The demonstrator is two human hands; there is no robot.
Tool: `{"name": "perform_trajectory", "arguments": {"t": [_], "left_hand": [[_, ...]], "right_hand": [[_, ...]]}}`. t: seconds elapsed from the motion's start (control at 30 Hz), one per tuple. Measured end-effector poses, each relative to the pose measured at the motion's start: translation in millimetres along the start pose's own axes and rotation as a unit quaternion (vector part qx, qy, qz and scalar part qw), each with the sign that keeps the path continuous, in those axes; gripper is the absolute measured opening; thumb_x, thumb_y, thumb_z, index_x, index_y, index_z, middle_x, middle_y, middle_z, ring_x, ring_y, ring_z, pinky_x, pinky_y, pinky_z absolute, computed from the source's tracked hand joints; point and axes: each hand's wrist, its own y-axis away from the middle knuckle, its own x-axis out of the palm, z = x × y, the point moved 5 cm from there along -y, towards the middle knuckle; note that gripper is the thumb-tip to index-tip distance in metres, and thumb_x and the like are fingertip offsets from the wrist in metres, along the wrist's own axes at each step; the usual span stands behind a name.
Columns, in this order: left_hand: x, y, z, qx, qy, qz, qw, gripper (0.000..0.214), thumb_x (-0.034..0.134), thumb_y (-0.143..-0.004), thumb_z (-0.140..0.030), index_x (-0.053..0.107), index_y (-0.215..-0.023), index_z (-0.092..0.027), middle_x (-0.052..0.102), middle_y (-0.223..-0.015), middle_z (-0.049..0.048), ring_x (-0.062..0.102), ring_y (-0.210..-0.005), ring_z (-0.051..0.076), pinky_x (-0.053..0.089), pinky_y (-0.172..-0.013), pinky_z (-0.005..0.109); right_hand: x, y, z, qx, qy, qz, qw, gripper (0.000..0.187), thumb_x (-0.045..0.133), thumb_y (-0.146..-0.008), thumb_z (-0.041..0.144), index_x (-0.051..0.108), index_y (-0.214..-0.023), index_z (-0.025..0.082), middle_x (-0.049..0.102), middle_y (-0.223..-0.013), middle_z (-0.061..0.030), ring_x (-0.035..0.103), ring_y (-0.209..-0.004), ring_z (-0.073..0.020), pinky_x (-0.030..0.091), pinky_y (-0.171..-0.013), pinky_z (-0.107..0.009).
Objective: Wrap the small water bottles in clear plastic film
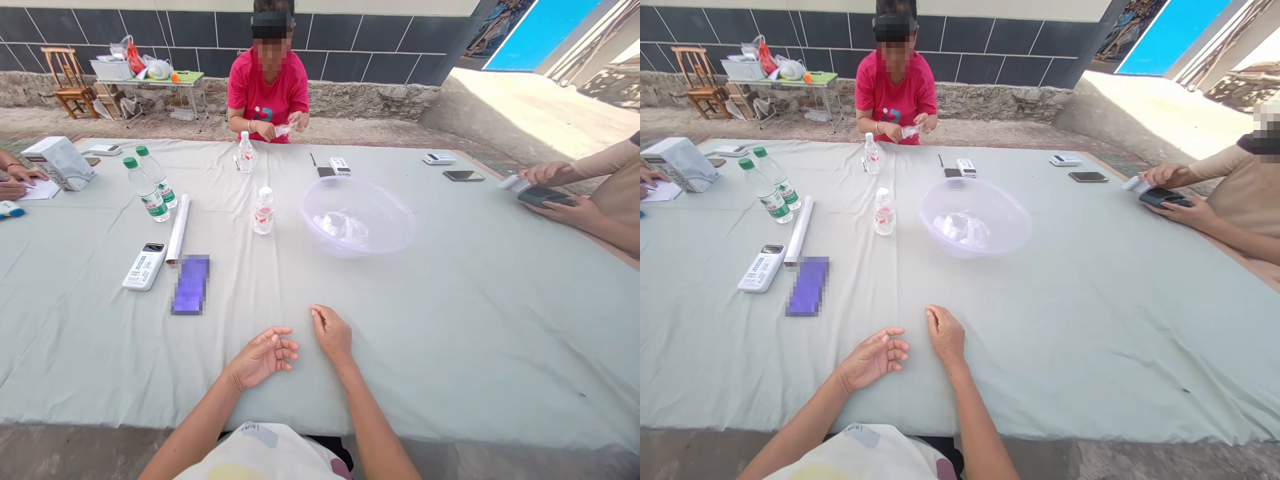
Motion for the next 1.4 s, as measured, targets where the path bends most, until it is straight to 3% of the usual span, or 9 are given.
{"name": "perform_trajectory", "arguments": {"t": [0.67, 0.77, 0.87, 1.0, 1.07, 1.23, 1.4], "left_hand": [[1.0, 0, -1, 0.002, 0.000, -0.003, 1.000, 0.035, 0.068, -0.089, -0.034, 0.062, -0.119, -0.016, 0.070, -0.105, 0.0116, 0.068, -0.093, 0.020, 0.049, -0.077, 0.032], [0.4, 0, -1, 0.001, 0.000, -0.001, 1.000, 0.035, 0.068, -0.089, -0.034, 0.062, -0.119, -0.016, 0.070, -0.105, 0.0115, 0.069, -0.093, 0.021, 0.049, -0.077, 0.033], [0.3, -1, -2, -0.005, -0.004, 0.001, 1.000, 0.035, 0.068, -0.089, -0.034, 0.062, -0.118, -0.016, 0.070, -0.105, 0.0115, 0.069, -0.092, 0.020, 0.049, -0.077, 0.033], [0.2, -2, -2, -0.010, -0.009, 0.001, 1.000, 0.034, 0.068, -0.089, -0.035, 0.063, -0.117, -0.016, 0.070, -0.104, 0.0115, 0.069, -0.092, 0.020, 0.048, -0.077, 0.033], [-0.1, -1, -2, -0.010, -0.010, 0.000, 1.000, 0.033, 0.068, -0.090, -0.034, 0.063, -0.117, -0.016, 0.070, -0.105, 0.0114, 0.069, -0.093, 0.020, 0.048, -0.077, 0.033], [-0.3, -1, -2, -0.008, -0.008, -0.002, 1.000, 0.033, 0.068, -0.089, -0.034, 0.063, -0.117, -0.016, 0.070, -0.104, 0.0114, 0.069, -0.093, 0.021, 0.048, -0.076, 0.033], [0.8, -1, -3, -0.009, -0.005, 0.001, 1.000, 0.033, 0.068, -0.089, -0.034, 0.063, -0.117, -0.016, 0.070, -0.105, 0.0116, 0.069, -0.093, 0.020, 0.049, -0.077, 0.033]], "right_hand": [[1, 2, 0, 0.034, -0.015, 0.007, 0.999, 0.037, 0.039, -0.093, 0.039, 0.072, -0.096, 0.021, 0.075, -0.095, -0.0056, 0.069, -0.082, -0.0206, 0.048, -0.074, -0.032], [-2, -1, 2, 0.071, -0.059, 0.021, 0.996, 0.036, 0.043, -0.090, 0.043, 0.072, -0.095, 0.021, 0.075, -0.092, -0.0064, 0.068, -0.080, -0.0213, 0.049, -0.075, -0.035], [-13, -19, -4, 0.180, -0.198, 0.022, 0.963, 0.045, 0.051, -0.086, 0.053, 0.068, -0.111, 0.019, 0.075, -0.090, -0.0072, 0.066, -0.070, -0.0191, 0.051, -0.067, -0.032], [-37, -67, -19, 0.310, -0.419, -0.054, 0.852, 0.072, 0.054, -0.088, 0.055, 0.036, -0.148, 0.022, 0.063, -0.131, -0.0142, 0.071, -0.090, -0.0175, 0.055, -0.063, -0.027], [-46, -93, -25, 0.329, -0.453, -0.065, 0.826, 0.080, 0.058, -0.088, 0.047, 0.020, -0.155, 0.028, 0.050, -0.147, -0.0135, 0.070, -0.102, -0.0163, 0.058, -0.068, -0.025], [-47, -133, -32, 0.322, -0.428, -0.029, 0.844, 0.092, 0.059, -0.084, 0.028, 0.005, -0.159, 0.032, 0.037, -0.157, -0.0106, 0.063, -0.120, -0.0143, 0.059, -0.083, -0.023], [-44, -152, -35, 0.290, -0.400, 0.001, 0.870, 0.091, 0.055, -0.085, 0.028, 0.002, -0.159, 0.032, 0.013, -0.167, -0.0066, 0.040, -0.143, -0.0118, 0.054, -0.093, -0.023]]}}
